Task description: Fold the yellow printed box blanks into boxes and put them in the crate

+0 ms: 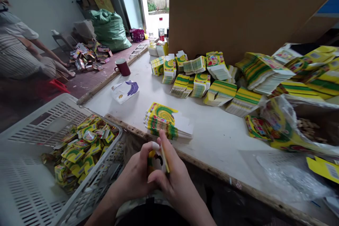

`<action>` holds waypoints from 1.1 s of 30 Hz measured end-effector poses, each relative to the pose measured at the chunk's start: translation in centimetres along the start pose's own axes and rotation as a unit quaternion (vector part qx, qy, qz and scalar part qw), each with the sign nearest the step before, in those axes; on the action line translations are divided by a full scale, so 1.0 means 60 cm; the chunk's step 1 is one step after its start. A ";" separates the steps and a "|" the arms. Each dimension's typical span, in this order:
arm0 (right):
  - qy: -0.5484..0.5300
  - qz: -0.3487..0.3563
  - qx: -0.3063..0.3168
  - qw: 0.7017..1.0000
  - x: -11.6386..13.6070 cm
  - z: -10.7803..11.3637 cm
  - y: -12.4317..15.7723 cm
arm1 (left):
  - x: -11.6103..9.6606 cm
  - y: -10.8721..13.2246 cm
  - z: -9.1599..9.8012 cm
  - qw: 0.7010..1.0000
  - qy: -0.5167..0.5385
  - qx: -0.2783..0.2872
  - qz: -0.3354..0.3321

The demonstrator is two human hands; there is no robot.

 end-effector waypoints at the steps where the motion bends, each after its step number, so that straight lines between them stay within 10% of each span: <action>1: 0.040 0.019 0.024 0.999 0.005 -0.006 0.001 | 0.002 0.001 -0.003 1.000 0.002 -0.003 -0.008; 7: 0.132 0.065 -0.005 0.989 0.005 0.008 -0.001 | 0.016 -0.002 0.015 0.995 -0.016 -0.098 0.011; 19: 0.124 0.048 0.104 0.986 0.008 0.045 0.005 | -0.010 -0.003 0.067 0.996 -0.071 -0.042 0.022; 26: 0.085 0.013 -0.020 0.996 -0.003 0.019 -0.011 | 0.002 -0.002 0.080 0.989 0.012 -0.141 0.036; 30: 0.110 0.010 -0.127 0.986 -0.004 0.053 -0.048 | 0.021 0.017 0.137 0.862 0.337 -0.378 -0.011; 33: 0.248 -0.017 -0.163 0.955 -0.017 0.085 -0.086 | 0.044 0.015 0.145 0.759 0.491 -0.426 0.023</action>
Point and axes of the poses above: each hand's wrist, its own y-axis away from the middle knuckle, its own z-axis out of the back of the hand, x = y × z, the point moved 6 cm from there along -y, towards the middle knuckle, and after that the axes turned 6 degrees about z, right-handed, at the moved point
